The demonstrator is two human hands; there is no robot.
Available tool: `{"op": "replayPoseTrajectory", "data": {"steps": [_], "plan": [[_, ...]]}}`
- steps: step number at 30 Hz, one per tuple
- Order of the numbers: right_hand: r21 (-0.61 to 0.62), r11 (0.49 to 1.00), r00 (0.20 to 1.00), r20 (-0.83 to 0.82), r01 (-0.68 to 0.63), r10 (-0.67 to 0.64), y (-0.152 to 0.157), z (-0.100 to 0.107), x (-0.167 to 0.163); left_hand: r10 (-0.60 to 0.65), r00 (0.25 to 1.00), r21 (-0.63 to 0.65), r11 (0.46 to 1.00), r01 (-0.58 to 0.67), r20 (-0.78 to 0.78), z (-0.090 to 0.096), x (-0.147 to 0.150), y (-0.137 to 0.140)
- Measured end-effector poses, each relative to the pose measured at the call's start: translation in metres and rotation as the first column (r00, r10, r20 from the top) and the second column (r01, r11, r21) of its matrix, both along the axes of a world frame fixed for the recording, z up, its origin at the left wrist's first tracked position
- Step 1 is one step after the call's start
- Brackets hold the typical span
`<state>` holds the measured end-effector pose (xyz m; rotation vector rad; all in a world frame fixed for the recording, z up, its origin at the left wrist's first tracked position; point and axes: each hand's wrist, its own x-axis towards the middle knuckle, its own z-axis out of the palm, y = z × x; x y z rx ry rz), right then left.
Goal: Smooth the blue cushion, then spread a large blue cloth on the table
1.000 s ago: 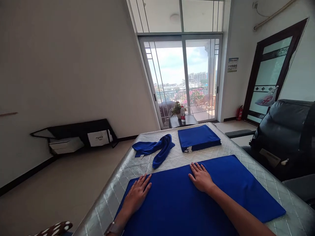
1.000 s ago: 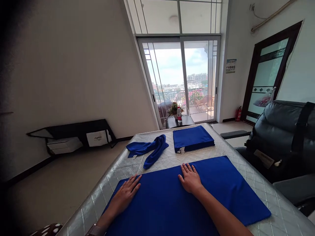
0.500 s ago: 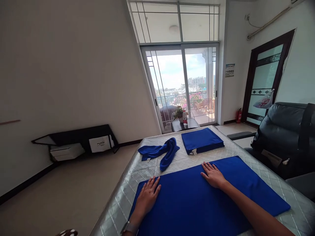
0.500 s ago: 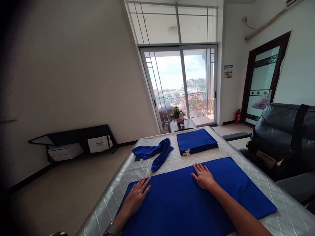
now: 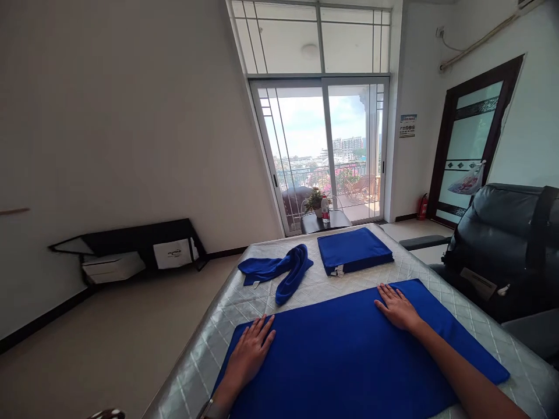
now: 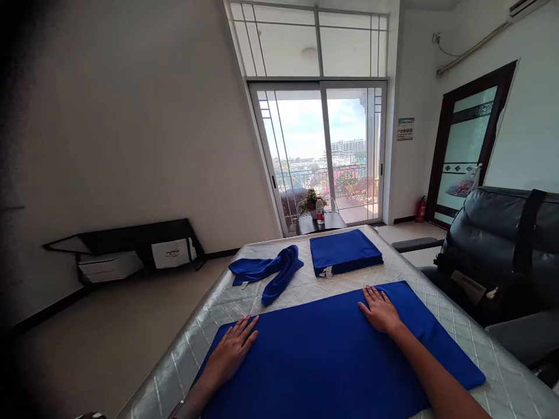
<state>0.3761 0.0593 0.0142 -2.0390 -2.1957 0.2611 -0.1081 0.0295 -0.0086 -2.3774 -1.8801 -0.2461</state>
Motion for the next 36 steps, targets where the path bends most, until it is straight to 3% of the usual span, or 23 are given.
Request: {"op": "replayPoseTrajectory", "data": {"steps": [12,18,26,31,36], "plan": [[0.008,0.997,0.997,-0.007,0.073,-0.073,0.015,-0.010,0.051,-0.055,0.994,0.055,0.997,0.060,-0.095,-0.004,-0.003,0.006],[0.013,0.994,0.994,-0.012,0.107,-0.107,0.016,-0.012,0.061,-0.055,0.989,0.027,0.998,0.059,-0.134,-0.001,-0.002,0.005],[0.024,0.999,0.998,-0.046,0.034,-0.032,0.013,-0.007,0.079,-0.017,0.987,0.005,1.000,0.018,-0.162,-0.016,-0.037,0.012],[0.041,0.991,0.992,-0.015,0.128,-0.127,0.017,-0.016,0.096,-0.061,0.984,0.051,0.996,0.070,-0.165,-0.024,-0.048,0.014],[0.060,0.975,0.976,0.030,0.212,-0.214,0.023,-0.027,0.111,-0.016,0.982,0.044,0.999,0.025,-0.189,-0.027,-0.045,0.014]]}}
